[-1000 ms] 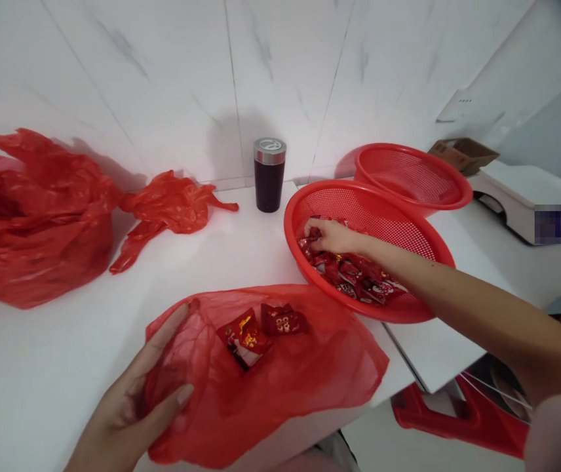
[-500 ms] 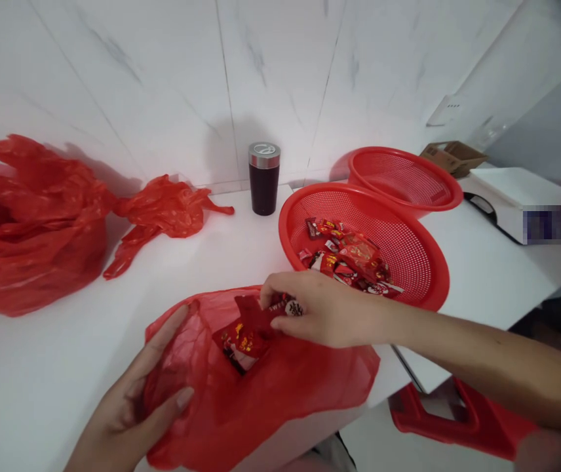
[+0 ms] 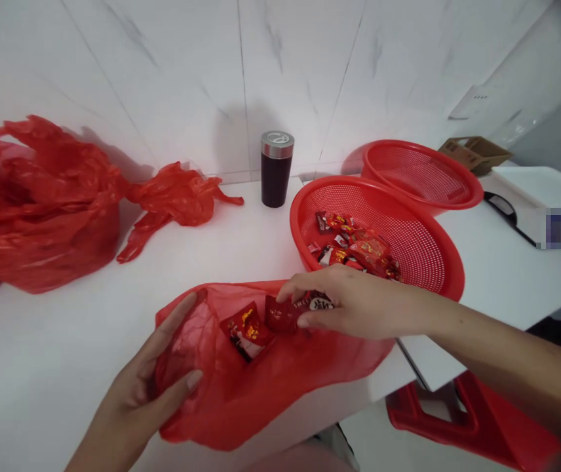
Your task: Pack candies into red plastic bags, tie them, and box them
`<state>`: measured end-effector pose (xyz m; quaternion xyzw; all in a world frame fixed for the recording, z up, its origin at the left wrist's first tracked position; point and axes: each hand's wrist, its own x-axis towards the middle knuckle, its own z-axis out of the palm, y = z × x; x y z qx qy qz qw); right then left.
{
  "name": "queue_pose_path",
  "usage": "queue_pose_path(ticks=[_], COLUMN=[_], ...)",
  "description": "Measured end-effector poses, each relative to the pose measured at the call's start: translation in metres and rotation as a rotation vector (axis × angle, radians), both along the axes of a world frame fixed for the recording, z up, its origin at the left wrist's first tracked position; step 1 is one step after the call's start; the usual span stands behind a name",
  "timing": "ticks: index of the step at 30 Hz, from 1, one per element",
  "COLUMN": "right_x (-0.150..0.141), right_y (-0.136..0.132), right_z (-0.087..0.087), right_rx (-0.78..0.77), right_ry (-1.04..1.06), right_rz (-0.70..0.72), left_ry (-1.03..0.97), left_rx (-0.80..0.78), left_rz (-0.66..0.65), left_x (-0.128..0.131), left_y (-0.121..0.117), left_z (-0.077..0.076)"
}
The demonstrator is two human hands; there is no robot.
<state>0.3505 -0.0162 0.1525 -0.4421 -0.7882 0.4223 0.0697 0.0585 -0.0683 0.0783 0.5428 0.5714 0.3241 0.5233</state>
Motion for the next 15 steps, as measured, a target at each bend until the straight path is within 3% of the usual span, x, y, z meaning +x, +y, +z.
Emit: queue_pose_path(ticks=[5,9,12,13,15], right_x=[-0.003,0.012,0.036,0.044,0.058], right_y=[-0.001,0.021,0.063,0.079,0.108], right_z=[0.004,0.008,-0.001,-0.007,-0.023], right_rx=[-0.051,0.167,0.428,0.427,0.384], right_ry=[0.061,0.055,-0.266,-0.423,-0.541], right_rz=[-0.016,-0.211,-0.425,-0.478,-0.517], left_ry=[-0.014,-0.011,-0.016,-0.019,-0.009], left_rx=[-0.034,-0.041,-0.042,-0.053,-0.085], left_rz=[0.005,0.035,0.058,0.067,0.100], left_x=[-0.002,0.000,-0.003,-0.005,-0.012], left_y=[-0.001,0.000,-0.003,-0.006,-0.011], left_z=[0.002,0.002,-0.001,-0.003,-0.008])
